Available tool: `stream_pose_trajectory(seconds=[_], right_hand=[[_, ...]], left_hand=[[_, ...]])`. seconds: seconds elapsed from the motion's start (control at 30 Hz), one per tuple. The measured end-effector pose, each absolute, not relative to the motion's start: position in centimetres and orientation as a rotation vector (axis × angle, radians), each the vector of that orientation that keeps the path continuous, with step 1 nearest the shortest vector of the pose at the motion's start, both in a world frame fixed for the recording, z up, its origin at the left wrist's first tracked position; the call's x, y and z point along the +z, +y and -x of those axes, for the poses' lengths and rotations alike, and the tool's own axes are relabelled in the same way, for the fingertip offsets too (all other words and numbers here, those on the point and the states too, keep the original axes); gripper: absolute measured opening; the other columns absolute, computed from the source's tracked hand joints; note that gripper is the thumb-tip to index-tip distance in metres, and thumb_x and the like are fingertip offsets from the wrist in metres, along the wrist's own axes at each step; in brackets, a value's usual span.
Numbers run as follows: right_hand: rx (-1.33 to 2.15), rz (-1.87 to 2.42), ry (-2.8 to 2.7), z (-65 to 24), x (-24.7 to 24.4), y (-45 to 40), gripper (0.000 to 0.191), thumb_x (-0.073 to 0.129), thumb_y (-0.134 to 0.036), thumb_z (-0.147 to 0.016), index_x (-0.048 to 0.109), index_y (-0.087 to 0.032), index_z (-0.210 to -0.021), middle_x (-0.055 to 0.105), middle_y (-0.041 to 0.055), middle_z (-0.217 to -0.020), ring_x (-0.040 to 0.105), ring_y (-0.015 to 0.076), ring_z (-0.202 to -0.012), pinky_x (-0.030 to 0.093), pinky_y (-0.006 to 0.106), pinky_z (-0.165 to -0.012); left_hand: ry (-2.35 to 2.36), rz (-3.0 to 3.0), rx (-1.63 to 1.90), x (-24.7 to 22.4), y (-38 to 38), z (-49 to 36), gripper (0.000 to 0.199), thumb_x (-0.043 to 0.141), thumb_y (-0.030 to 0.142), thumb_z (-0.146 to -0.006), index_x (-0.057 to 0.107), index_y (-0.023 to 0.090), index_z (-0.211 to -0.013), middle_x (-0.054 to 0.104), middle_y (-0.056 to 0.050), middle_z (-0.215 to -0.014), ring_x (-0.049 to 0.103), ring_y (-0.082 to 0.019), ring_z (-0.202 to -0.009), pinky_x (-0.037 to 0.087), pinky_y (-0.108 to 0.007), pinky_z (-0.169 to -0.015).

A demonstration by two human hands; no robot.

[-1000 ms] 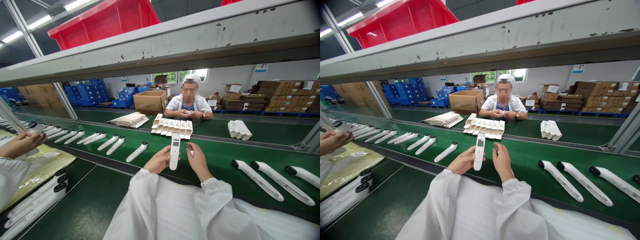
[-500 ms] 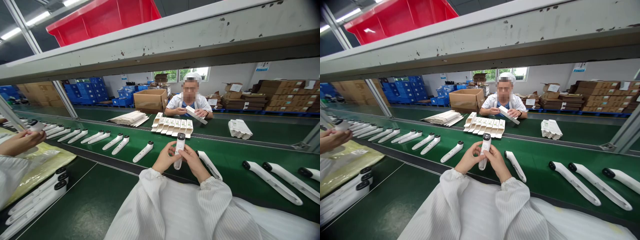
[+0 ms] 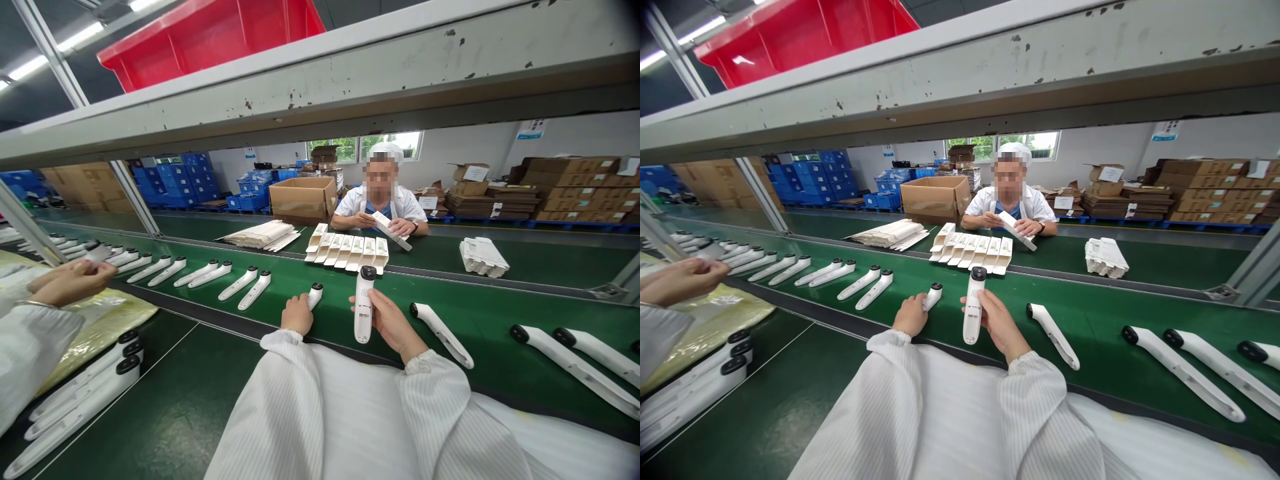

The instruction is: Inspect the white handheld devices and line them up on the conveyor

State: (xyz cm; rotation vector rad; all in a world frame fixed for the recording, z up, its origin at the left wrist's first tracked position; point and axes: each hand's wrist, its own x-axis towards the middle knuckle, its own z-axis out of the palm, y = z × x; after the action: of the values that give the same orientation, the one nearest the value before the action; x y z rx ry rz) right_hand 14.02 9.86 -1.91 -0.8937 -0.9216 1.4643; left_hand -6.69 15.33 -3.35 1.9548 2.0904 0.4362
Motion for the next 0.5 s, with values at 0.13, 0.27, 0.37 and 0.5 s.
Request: stream_pose_trajectory(seconds=[0.13, 0.27, 0.37, 0.5], right_hand=[[1.375, 0.901, -1.077, -13.8, -2.3, 10.0, 0.036, 0.073, -0.043, -0.065, 0.059, -0.020, -0.089, 0.066, 0.0028, -0.091, 0.061, 0.0164, -0.076, 0.044, 0.028, -0.068], [1.255, 0.878, -1.118, -13.4, -2.9, 10.2, 0.041, 0.077, -0.034, -0.059, 0.057, -0.022, -0.092, 0.060, -0.0040, -0.075, 0.053, 0.0111, -0.066, 0.041, 0.026, -0.069], [1.259, 0.853, -1.101, -13.3, -2.7, 10.2, 0.054, 0.079, -0.034, -0.056, 0.055, -0.025, -0.103, 0.059, -0.0044, -0.077, 0.051, 0.0113, -0.066, 0.041, 0.025, -0.065], [1.332, 0.835, -1.019, -13.9, -1.9, 10.2, 0.051, 0.058, -0.063, -0.072, 0.058, -0.025, -0.107, 0.062, 0.0023, -0.080, 0.057, 0.0173, -0.069, 0.045, 0.030, -0.062]], left_hand=[[1.698, -1.491, 0.837, -3.2, 15.7, 5.6, 0.045, 0.054, 0.015, -0.074, 0.051, 0.016, -0.119, 0.059, -0.014, -0.112, 0.055, -0.025, -0.104, 0.043, -0.031, -0.082], [1.112, -0.939, 1.063, -2.5, 15.1, 4.3, 0.034, 0.050, 0.020, -0.074, 0.056, 0.017, -0.107, 0.060, -0.009, -0.098, 0.058, -0.019, -0.085, 0.045, -0.025, -0.057], [0.831, -0.709, 1.096, -2.1, 14.5, 3.4, 0.027, 0.045, 0.018, -0.072, 0.056, 0.014, -0.096, 0.060, -0.009, -0.088, 0.058, -0.017, -0.074, 0.044, -0.025, -0.052], [0.737, -0.570, 1.089, -1.7, 14.0, 2.5, 0.021, 0.044, 0.017, -0.071, 0.054, 0.013, -0.090, 0.061, -0.009, -0.081, 0.059, -0.017, -0.068, 0.043, -0.025, -0.048]])
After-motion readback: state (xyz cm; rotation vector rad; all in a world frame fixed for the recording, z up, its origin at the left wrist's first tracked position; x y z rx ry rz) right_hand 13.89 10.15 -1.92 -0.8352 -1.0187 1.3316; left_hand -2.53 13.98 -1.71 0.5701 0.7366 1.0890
